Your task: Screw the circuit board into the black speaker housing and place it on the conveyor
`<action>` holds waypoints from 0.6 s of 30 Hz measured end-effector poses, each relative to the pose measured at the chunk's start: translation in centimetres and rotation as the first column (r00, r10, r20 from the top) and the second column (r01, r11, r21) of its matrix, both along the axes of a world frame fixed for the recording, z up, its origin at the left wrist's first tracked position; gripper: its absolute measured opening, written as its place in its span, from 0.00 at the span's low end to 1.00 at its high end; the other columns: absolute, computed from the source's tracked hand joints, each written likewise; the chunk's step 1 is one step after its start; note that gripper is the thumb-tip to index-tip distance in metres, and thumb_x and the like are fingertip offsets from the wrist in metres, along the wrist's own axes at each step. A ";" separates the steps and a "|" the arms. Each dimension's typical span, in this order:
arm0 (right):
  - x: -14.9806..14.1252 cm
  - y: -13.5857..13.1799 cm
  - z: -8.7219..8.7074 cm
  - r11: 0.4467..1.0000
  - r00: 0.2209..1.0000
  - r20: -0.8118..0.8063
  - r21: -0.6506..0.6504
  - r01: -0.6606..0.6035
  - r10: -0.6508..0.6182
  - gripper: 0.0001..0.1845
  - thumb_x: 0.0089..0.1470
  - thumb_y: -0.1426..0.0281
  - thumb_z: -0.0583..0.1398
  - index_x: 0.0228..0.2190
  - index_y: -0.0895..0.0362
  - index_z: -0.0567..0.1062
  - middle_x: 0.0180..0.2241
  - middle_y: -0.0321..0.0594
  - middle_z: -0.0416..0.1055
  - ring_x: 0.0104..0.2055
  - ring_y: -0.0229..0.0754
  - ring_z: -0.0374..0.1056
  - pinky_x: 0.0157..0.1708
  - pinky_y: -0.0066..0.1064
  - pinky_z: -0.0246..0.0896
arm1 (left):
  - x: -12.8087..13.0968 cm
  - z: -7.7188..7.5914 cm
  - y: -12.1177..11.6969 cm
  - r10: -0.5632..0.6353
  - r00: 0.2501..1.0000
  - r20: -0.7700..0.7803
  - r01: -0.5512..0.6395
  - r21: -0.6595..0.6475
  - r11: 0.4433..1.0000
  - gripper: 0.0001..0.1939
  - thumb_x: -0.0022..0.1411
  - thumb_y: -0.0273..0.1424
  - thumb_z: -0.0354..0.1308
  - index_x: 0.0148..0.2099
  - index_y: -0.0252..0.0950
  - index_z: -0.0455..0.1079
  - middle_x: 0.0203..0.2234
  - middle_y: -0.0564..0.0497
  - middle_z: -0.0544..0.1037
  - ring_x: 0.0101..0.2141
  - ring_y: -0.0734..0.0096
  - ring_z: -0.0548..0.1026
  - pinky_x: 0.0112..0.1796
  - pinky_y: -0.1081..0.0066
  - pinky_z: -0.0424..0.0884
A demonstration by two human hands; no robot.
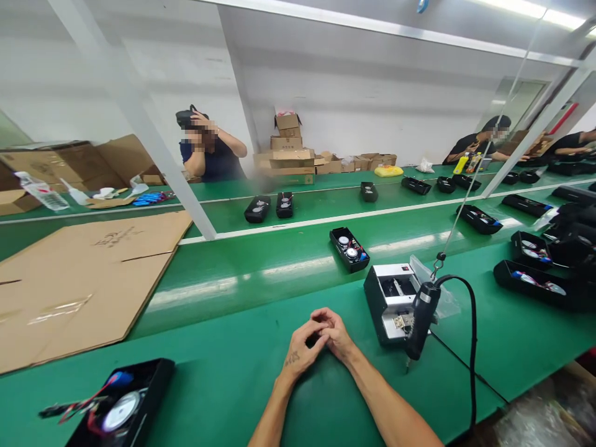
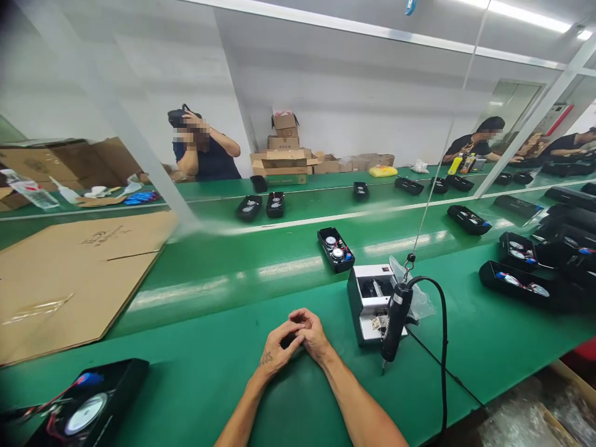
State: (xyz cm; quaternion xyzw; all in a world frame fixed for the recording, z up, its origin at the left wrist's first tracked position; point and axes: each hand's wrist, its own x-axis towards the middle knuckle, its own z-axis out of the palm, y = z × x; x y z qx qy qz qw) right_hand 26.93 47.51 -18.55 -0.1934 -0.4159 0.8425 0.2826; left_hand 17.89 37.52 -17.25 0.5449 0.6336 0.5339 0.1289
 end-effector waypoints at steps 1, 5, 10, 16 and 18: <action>0.1 -0.2 0.8 1.000 1.000 -0.011 -0.024 -0.015 0.015 0.22 0.28 0.74 0.64 0.33 0.55 0.81 0.36 0.37 0.76 0.36 0.41 0.69 0.38 0.30 0.67 | 0.2 0.5 0.0 0.011 1.000 -0.006 -0.011 0.014 1.000 0.16 0.70 0.45 0.62 0.45 0.40 0.84 0.36 0.47 0.87 0.37 0.63 0.85 0.40 0.67 0.83; 0.8 -1.0 5.7 0.995 0.995 -0.073 -0.070 -0.066 0.061 0.22 0.30 0.74 0.61 0.33 0.56 0.82 0.38 0.39 0.78 0.37 0.41 0.69 0.38 0.30 0.66 | 1.0 3.9 -0.4 0.035 0.998 -0.046 -0.031 0.083 0.996 0.15 0.73 0.43 0.61 0.50 0.40 0.84 0.41 0.45 0.88 0.41 0.62 0.87 0.41 0.67 0.85; 1.6 -2.7 13.6 0.994 0.977 -0.198 -0.053 -0.095 0.082 0.16 0.32 0.77 0.63 0.29 0.57 0.81 0.35 0.40 0.78 0.41 0.42 0.71 0.45 0.31 0.66 | 1.2 10.0 -1.9 0.091 0.954 -0.287 0.000 0.303 0.953 0.12 0.73 0.38 0.63 0.55 0.46 0.82 0.42 0.48 0.89 0.42 0.62 0.88 0.45 0.66 0.85; 1.8 -5.1 17.8 0.971 0.912 -0.361 -0.063 -0.232 0.195 0.12 0.34 0.76 0.69 0.27 0.55 0.79 0.32 0.39 0.77 0.40 0.43 0.71 0.48 0.34 0.67 | 1.7 14.5 -4.7 0.234 0.803 -0.548 0.037 0.437 0.899 0.15 0.74 0.31 0.61 0.59 0.51 0.79 0.44 0.52 0.89 0.38 0.66 0.88 0.37 0.72 0.84; 1.8 -5.5 18.2 0.960 0.888 -0.404 -0.075 -0.270 0.218 0.15 0.30 0.79 0.67 0.27 0.55 0.80 0.32 0.38 0.77 0.40 0.42 0.71 0.48 0.33 0.67 | 1.9 15.2 -5.3 0.236 0.799 -0.553 0.000 0.392 0.920 0.14 0.75 0.32 0.58 0.58 0.50 0.79 0.42 0.53 0.89 0.35 0.68 0.87 0.35 0.73 0.83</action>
